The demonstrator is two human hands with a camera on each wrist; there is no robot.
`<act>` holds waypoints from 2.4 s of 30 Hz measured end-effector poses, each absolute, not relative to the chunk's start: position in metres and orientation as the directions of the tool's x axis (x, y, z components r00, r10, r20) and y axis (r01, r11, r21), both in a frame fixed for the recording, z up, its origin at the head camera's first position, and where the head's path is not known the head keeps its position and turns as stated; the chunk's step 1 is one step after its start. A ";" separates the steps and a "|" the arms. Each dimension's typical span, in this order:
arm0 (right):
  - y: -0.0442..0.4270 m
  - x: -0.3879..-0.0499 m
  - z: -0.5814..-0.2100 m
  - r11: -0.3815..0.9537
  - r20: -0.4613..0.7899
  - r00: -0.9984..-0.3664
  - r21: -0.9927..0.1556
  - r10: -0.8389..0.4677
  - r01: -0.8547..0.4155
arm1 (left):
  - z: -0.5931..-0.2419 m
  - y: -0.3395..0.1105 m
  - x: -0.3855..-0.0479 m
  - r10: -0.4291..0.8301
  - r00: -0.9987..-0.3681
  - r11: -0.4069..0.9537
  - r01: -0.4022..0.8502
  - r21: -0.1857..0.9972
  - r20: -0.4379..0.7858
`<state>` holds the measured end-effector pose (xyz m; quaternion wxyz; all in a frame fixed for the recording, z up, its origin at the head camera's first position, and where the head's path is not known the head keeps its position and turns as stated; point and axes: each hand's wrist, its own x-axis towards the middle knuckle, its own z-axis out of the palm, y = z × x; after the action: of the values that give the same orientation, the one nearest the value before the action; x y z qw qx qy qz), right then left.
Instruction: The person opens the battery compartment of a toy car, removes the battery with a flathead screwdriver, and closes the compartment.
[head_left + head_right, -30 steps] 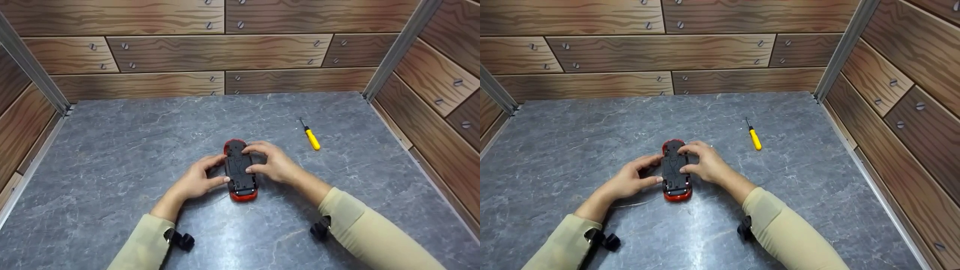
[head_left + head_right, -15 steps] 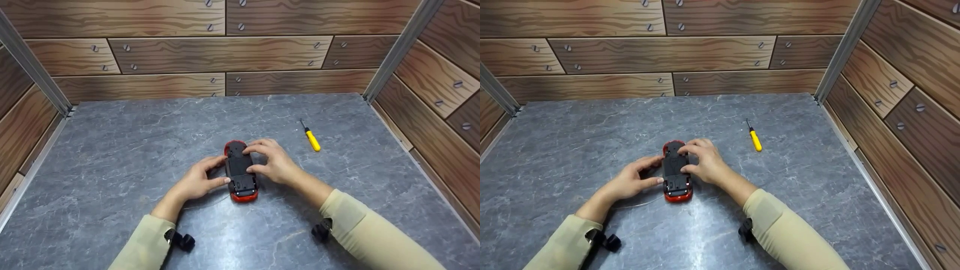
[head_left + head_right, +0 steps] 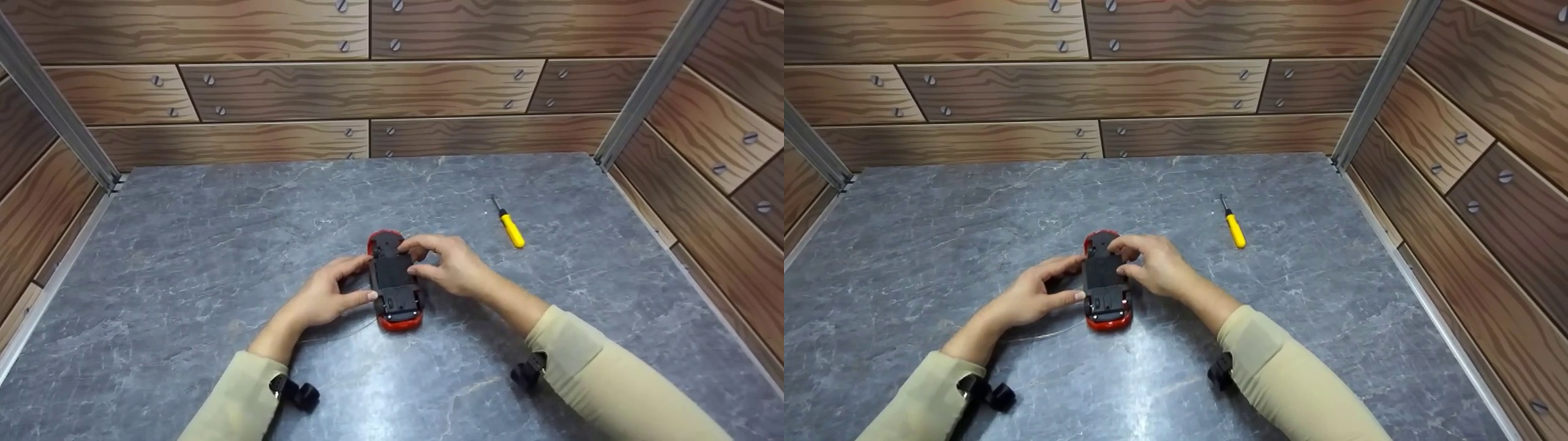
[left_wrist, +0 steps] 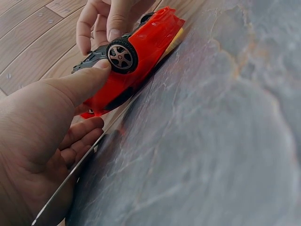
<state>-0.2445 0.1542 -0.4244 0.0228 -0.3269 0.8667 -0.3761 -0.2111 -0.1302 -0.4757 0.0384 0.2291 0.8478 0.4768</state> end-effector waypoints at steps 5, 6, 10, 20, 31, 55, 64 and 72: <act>0.155 -0.246 -0.420 0.487 0.169 -0.769 -0.685 -0.617 -0.542 | -0.475 -0.130 -0.211 0.425 -0.892 0.438 0.351 0.828 0.153; 0.156 -0.247 -0.419 0.489 0.159 -0.767 -0.687 -0.621 -0.538 | -0.475 -0.130 -0.211 0.425 -0.892 0.437 0.350 0.829 0.153; 0.157 -0.248 -0.416 0.483 0.129 -0.757 -0.699 -0.641 -0.527 | -0.475 -0.129 -0.212 0.428 -0.889 0.431 0.360 0.828 0.164; 0.158 -0.252 -0.409 0.463 0.109 -0.743 -0.721 -0.660 -0.516 | -0.476 -0.129 -0.212 0.432 -0.886 0.430 0.367 0.825 0.168; 0.159 -0.252 -0.398 0.409 0.176 -0.783 -0.772 -0.597 -0.486 | -0.476 -0.130 -0.211 0.428 -0.889 0.434 0.359 0.826 0.161; 0.197 -0.260 -0.423 0.321 0.151 -0.937 -0.912 -0.315 -0.255 | -0.477 -0.129 -0.210 0.405 -0.905 0.424 0.310 0.851 0.128; 0.209 -0.264 -0.442 0.358 0.162 -0.951 -0.899 -0.264 -0.252 | -0.477 -0.130 -0.210 0.407 -0.903 0.414 0.319 0.852 0.140; 0.214 -0.265 -0.454 0.416 0.128 -0.957 -0.880 -0.259 -0.231 | -0.478 -0.129 -0.209 0.413 -0.899 0.400 0.323 0.858 0.147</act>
<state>-0.2651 0.2137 -0.4539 0.0138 -0.1456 0.8413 -0.5204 -0.2095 -0.1294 -0.4776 0.0446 0.2203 0.8354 0.5016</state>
